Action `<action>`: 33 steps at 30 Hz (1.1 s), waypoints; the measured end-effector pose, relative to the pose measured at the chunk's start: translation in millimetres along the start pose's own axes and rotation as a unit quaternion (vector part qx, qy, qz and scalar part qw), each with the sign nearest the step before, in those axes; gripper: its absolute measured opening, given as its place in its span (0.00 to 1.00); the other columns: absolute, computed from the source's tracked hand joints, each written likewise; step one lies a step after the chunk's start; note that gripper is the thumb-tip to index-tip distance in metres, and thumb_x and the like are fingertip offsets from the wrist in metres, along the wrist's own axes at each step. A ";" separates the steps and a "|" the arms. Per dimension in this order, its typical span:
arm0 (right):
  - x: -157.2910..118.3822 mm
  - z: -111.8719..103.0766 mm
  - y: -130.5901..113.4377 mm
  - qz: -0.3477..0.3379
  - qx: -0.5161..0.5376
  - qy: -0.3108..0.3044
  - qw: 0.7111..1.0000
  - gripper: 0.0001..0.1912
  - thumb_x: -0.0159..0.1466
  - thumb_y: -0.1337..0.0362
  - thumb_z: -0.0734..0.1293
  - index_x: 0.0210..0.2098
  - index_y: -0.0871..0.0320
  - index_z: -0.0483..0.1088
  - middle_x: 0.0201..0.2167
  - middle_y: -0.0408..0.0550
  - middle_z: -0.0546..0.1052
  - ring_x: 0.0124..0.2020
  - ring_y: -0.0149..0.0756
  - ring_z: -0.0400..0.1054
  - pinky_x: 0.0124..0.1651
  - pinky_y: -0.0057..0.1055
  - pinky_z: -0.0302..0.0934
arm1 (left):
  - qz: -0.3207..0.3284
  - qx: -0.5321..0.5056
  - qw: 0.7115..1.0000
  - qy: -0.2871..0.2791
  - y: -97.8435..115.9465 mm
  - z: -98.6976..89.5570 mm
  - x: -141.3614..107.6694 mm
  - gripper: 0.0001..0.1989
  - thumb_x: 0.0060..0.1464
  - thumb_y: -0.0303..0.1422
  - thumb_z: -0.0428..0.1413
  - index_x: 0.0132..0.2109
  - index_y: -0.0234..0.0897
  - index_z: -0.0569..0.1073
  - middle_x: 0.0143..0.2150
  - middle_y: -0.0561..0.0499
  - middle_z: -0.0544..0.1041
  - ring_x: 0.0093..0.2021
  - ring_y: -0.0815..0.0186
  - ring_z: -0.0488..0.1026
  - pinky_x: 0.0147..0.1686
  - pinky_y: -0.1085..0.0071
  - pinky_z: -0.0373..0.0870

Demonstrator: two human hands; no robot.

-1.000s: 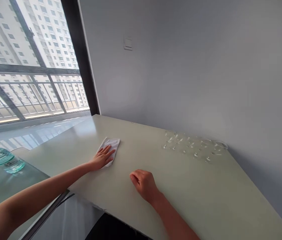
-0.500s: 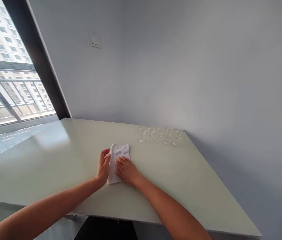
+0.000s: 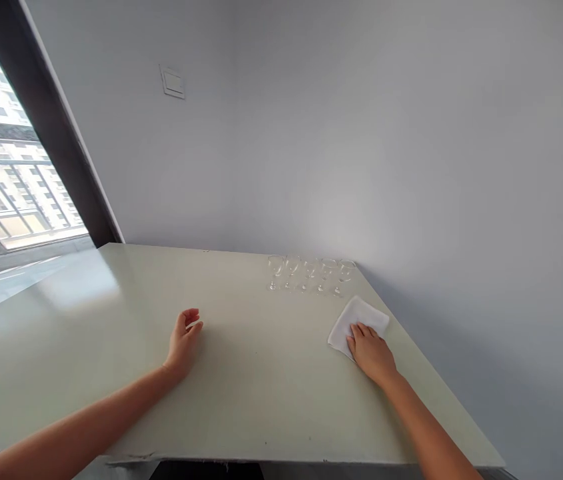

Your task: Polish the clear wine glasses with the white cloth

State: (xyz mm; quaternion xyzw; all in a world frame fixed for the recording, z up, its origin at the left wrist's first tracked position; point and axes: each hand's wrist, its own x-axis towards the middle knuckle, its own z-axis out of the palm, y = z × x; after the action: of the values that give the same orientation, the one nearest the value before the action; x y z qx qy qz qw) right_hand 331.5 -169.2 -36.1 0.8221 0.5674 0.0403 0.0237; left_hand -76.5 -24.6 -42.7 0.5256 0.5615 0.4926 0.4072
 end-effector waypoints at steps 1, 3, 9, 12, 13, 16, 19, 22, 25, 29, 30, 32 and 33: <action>-4.5 -3.3 -2.0 0.009 -0.016 0.004 1.000 0.24 0.63 0.59 0.49 0.50 0.65 0.63 0.51 0.60 0.65 0.52 0.50 0.57 0.46 0.41 0.55 | -0.009 0.010 1.000 -0.008 1.1 0.1 0.7 0.14 0.47 0.33 0.49 0.44 0.42 0.64 0.46 0.48 0.66 0.39 0.65 0.68 0.38 0.68 0.64; -13.5 -12.4 -19.2 -0.003 -0.037 0.004 0.999 0.20 0.62 0.60 0.50 0.43 0.63 0.67 0.43 0.60 0.68 0.44 0.49 0.62 0.36 0.38 0.57 | -0.018 0.037 0.999 -0.031 4.7 2.0 3.6 0.13 0.47 0.32 0.49 0.43 0.42 0.65 0.46 0.48 0.66 0.39 0.66 0.68 0.37 0.69 0.64; -27.1 -45.1 -127.3 -0.267 0.063 -0.030 0.961 0.09 0.55 0.68 0.58 0.34 0.57 0.67 0.37 0.49 0.68 0.36 0.38 0.60 0.34 0.31 0.50 | 0.000 0.108 0.984 -0.138 22.4 41.0 30.2 0.16 0.46 0.31 0.51 0.44 0.44 0.68 0.43 0.49 0.68 0.38 0.67 0.68 0.31 0.74 0.64; -23.2 -52.5 -185.8 -0.386 0.115 -0.049 0.914 0.10 0.57 0.60 0.60 0.25 0.58 0.67 0.30 0.45 0.69 0.33 0.34 0.59 0.35 0.30 0.48 | 0.002 0.123 0.973 -0.195 30.6 80.2 50.5 0.19 0.45 0.31 0.53 0.48 0.43 0.67 0.41 0.50 0.70 0.35 0.69 0.68 0.32 0.75 0.63; -21.1 -52.2 -202.7 -0.408 0.121 -0.056 0.903 0.14 0.58 0.57 0.59 0.23 0.58 0.68 0.27 0.44 0.68 0.31 0.33 0.58 0.35 0.30 0.48 | 0.008 0.122 0.972 -0.203 32.4 94.3 57.1 0.19 0.45 0.30 0.54 0.48 0.42 0.67 0.43 0.50 0.71 0.36 0.69 0.68 0.34 0.75 0.64; -16.0 -44.2 -238.7 -0.427 0.142 -0.035 0.892 0.17 0.60 0.57 0.58 0.21 0.58 0.70 0.22 0.43 0.68 0.28 0.31 0.57 0.34 0.30 0.46 | 0.018 0.117 0.970 -0.210 35.1 134.4 73.5 0.20 0.44 0.29 0.56 0.47 0.41 0.68 0.49 0.50 0.70 0.41 0.68 0.68 0.37 0.75 0.63; -15.3 -32.7 -248.9 -0.424 0.184 0.019 0.887 0.17 0.61 0.63 0.56 0.21 0.57 0.70 0.21 0.42 0.67 0.28 0.31 0.57 0.35 0.31 0.45 | 0.019 0.117 0.970 -0.213 35.9 167.4 84.3 0.22 0.43 0.31 0.57 0.49 0.41 0.66 0.51 0.50 0.68 0.43 0.67 0.68 0.38 0.74 0.64; -15.9 -25.1 -242.2 -0.436 0.220 0.048 0.872 0.19 0.63 0.63 0.54 0.20 0.58 0.67 0.21 0.42 0.66 0.28 0.31 0.56 0.34 0.31 0.45 | 0.025 0.120 0.968 -0.220 38.0 192.7 90.2 0.24 0.42 0.34 0.58 0.50 0.41 0.65 0.50 0.50 0.69 0.42 0.66 0.69 0.38 0.73 0.63; -14.2 -19.8 -233.7 -0.449 0.248 0.053 0.857 0.24 0.65 0.60 0.49 0.18 0.59 0.64 0.22 0.43 0.66 0.28 0.31 0.56 0.32 0.32 0.46 | 0.026 0.124 0.965 -0.230 40.3 210.4 93.1 0.22 0.41 0.34 0.59 0.47 0.40 0.68 0.44 0.50 0.72 0.37 0.67 0.70 0.36 0.73 0.64; -11.3 -11.1 -231.1 -0.454 0.287 0.058 0.841 0.29 0.65 0.55 0.43 0.17 0.59 0.62 0.21 0.45 0.66 0.27 0.32 0.56 0.31 0.32 0.45 | 0.021 0.116 0.968 -0.222 38.5 216.8 97.0 0.12 0.44 0.31 0.56 0.40 0.39 0.71 0.33 0.52 0.74 0.31 0.70 0.69 0.31 0.75 0.63; -11.1 -9.1 -231.5 -0.455 0.297 0.060 0.837 0.30 0.65 0.54 0.42 0.17 0.59 0.61 0.21 0.45 0.66 0.27 0.32 0.56 0.31 0.32 0.45 | 0.018 0.113 0.970 -0.215 37.0 214.1 99.2 0.11 0.44 0.30 0.56 0.39 0.39 0.72 0.32 0.52 0.74 0.30 0.70 0.69 0.30 0.76 0.63; -11.4 -6.8 -232.4 -0.455 0.316 0.061 0.830 0.32 0.65 0.53 0.40 0.16 0.59 0.61 0.20 0.45 0.65 0.27 0.32 0.56 0.31 0.32 0.45 | 0.010 0.106 0.975 -0.196 33.2 202.5 106.3 0.10 0.44 0.29 0.55 0.38 0.38 0.72 0.31 0.52 0.73 0.28 0.71 0.69 0.29 0.77 0.63; -11.9 -6.5 -232.7 -0.455 0.324 0.060 0.827 0.33 0.65 0.52 0.39 0.16 0.59 0.61 0.20 0.45 0.65 0.27 0.32 0.55 0.31 0.32 0.45 | 0.004 0.103 0.977 -0.186 31.0 193.5 111.2 0.10 0.44 0.29 0.55 0.38 0.38 0.72 0.31 0.52 0.73 0.27 0.72 0.68 0.28 0.77 0.63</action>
State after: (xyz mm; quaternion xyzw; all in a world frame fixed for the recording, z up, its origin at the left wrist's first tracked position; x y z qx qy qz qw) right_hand 110.0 -97.8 -49.8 0.4274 0.8578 -0.1118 -0.2626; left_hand 105.2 108.7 -41.0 0.6496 0.5213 0.3274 0.4462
